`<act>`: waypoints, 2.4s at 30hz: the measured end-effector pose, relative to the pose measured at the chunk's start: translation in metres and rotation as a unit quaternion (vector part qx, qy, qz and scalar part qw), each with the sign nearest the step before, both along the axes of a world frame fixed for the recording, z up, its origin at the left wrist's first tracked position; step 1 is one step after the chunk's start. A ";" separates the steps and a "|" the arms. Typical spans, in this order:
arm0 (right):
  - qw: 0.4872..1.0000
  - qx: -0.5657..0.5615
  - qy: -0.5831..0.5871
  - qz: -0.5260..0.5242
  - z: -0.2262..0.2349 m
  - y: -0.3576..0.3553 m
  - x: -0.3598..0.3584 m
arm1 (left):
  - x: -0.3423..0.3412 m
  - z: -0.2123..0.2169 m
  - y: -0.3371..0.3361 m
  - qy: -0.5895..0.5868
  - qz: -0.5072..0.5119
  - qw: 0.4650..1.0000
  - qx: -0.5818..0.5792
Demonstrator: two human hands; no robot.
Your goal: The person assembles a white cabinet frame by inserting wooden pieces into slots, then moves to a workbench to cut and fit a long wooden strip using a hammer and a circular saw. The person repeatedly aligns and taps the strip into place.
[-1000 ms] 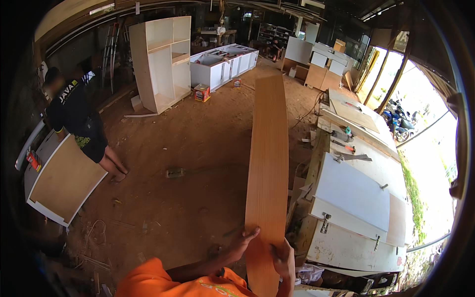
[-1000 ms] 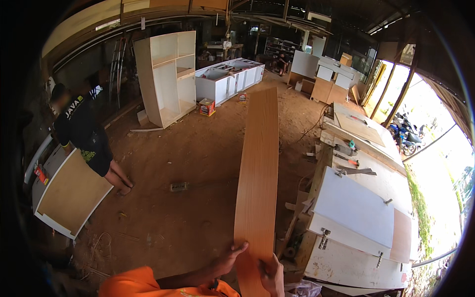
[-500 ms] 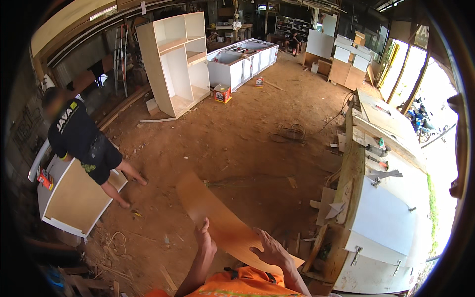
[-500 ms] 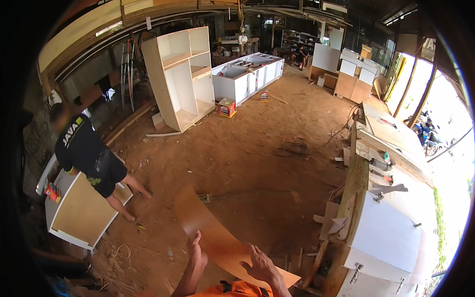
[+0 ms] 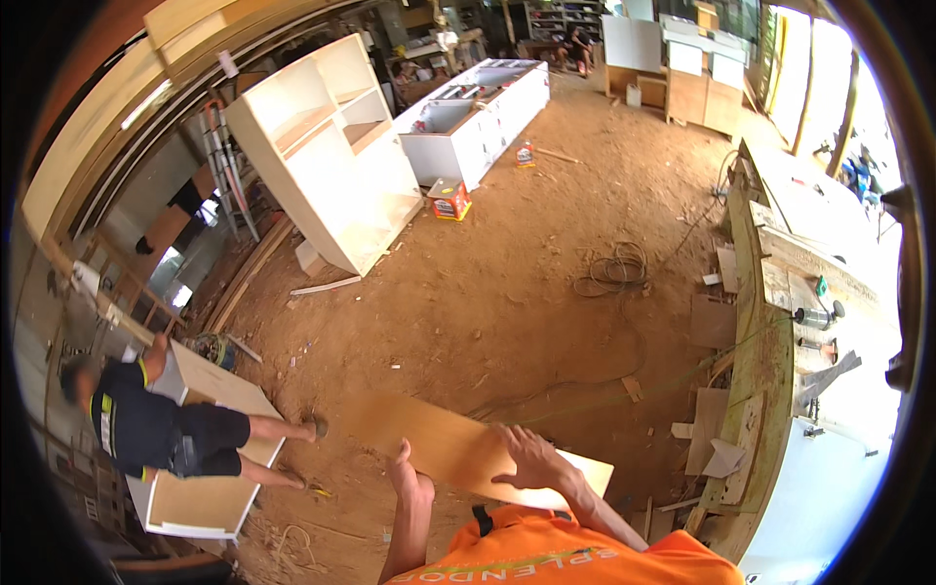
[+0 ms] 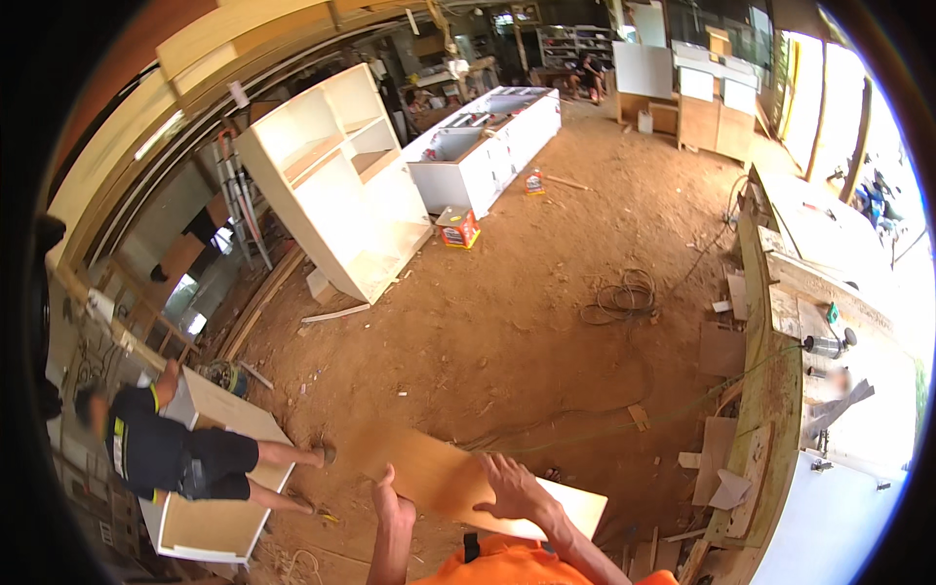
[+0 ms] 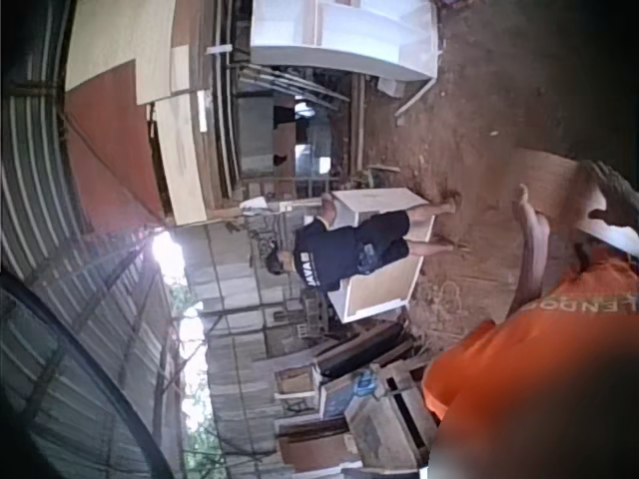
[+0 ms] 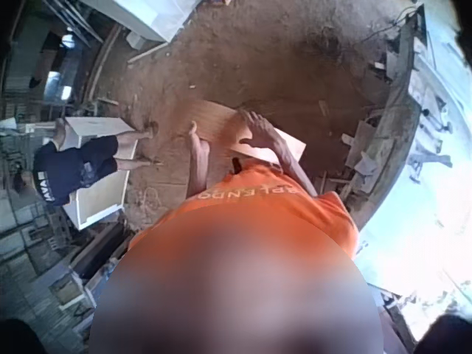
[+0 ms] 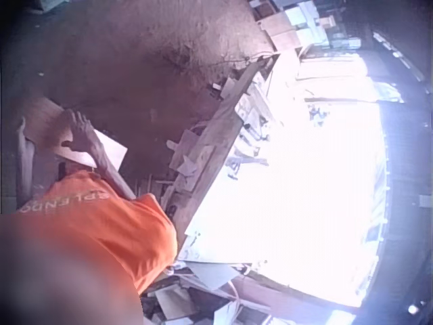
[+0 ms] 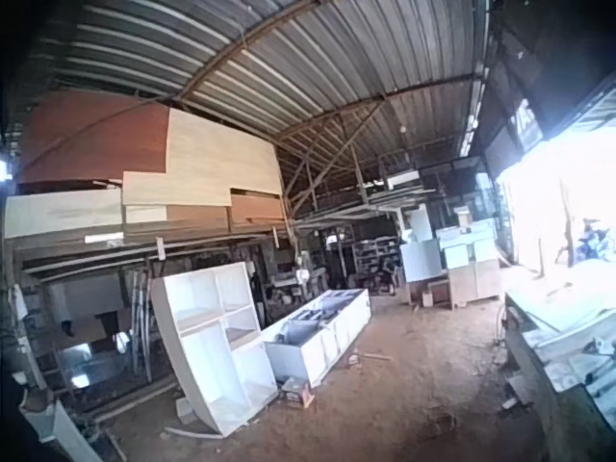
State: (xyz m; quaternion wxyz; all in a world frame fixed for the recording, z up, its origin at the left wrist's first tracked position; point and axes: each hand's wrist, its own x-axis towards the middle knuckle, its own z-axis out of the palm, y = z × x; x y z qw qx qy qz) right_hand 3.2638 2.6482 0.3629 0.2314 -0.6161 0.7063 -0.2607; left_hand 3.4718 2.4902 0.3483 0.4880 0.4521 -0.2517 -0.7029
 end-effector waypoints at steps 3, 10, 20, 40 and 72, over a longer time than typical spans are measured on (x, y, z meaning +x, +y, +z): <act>0.999 0.001 -0.030 -0.043 0.024 -0.042 -0.062 | -0.076 0.023 -0.055 -0.005 -0.045 0.998 -0.034; 0.991 0.048 -0.018 -0.120 0.030 -0.106 -0.169 | -0.231 0.027 -0.142 0.003 -0.109 0.994 -0.028; 0.934 0.028 -0.022 -0.355 0.000 -0.231 -0.349 | -0.507 -0.035 -0.318 0.017 -0.346 0.938 0.019; 0.774 0.013 0.037 -0.632 0.067 -0.379 -0.524 | -0.793 0.065 -0.412 -0.001 -0.637 0.769 -0.051; 0.580 -0.180 0.101 -0.788 0.073 0.203 -1.004 | -1.447 0.152 0.223 0.157 -0.830 0.474 -0.248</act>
